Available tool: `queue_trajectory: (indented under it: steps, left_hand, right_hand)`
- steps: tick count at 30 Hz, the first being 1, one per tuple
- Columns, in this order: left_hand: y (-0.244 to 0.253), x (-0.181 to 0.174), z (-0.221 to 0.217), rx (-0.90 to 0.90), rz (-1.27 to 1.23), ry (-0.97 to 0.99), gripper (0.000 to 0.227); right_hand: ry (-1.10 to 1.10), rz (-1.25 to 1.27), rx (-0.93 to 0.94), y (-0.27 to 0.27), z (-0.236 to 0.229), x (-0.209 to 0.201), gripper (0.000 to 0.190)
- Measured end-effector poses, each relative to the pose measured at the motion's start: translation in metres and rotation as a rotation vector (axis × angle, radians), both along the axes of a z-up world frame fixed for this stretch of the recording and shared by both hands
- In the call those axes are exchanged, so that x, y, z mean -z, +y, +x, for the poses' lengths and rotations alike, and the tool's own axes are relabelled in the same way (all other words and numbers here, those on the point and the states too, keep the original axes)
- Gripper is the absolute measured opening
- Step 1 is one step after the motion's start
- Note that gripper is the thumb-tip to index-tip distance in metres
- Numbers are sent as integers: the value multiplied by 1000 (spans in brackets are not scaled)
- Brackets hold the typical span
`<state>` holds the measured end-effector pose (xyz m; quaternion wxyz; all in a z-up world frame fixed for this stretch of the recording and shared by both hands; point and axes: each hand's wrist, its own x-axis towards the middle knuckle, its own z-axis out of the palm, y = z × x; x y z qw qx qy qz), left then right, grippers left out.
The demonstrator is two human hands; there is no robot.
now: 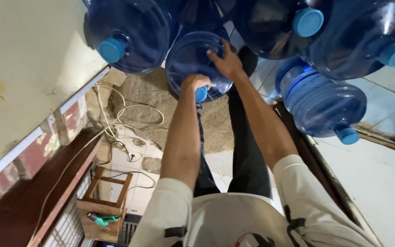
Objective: The person picks up a large blue water bottle, places it on a wooden table, and wraps a clear plastic film around the bottle's neck. They then use a green heat gun to shrink the film around the neck and finally place the sealed bottle into a black crate.
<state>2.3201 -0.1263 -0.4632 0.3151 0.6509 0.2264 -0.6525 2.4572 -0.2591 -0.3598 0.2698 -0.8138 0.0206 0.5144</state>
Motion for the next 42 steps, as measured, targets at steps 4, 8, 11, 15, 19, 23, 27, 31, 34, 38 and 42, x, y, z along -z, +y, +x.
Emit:
queue_trajectory:
  steps: [4, 8, 11, 15, 19, 23, 27, 31, 34, 38, 42]
  left_hand:
    - [-1, -65, -5, -164, 158, 6, 44]
    - [-26, -116, -29, -281, 272, -20, 48]
    - [-33, -157, -62, -380, 315, -55, 50]
    - [-37, -177, -89, -411, 301, -30, 53]
    - [-31, -191, -105, -563, 331, -46, 80]
    - [-17, -199, -125, -609, 270, -180, 73]
    - [-12, -206, -173, -1150, 324, -144, 79]
    - [-39, -202, -218, -1202, 651, -852, 68]
    - [-33, -179, -236, -1265, 655, -1126, 56]
    - [-35, -148, -231, -1658, 649, -1271, 60]
    - [-28, -128, -215, -1409, 633, -1377, 60]
  right_hand:
    - [92, -120, -112, 7, -13, -9, 106]
    - [155, -155, -41, -11, -14, 40, 93]
    - [130, -171, -31, -14, -9, 111, 88]
    - [96, -202, -128, -11, -18, 211, 68]
    - [-487, 216, -523, 4, -3, 293, 44]
    - [-744, 261, -469, 26, -6, 364, 42]
    - [-574, 361, -333, 10, -10, 402, 55]
    - [-329, 164, -267, -4, -7, 396, 57]
    - [-34, -22, 53, -14, -17, 378, 63]
    - [-288, -20, -139, -56, -27, 329, 64]
    - [-133, 113, 123, -51, -31, 318, 66]
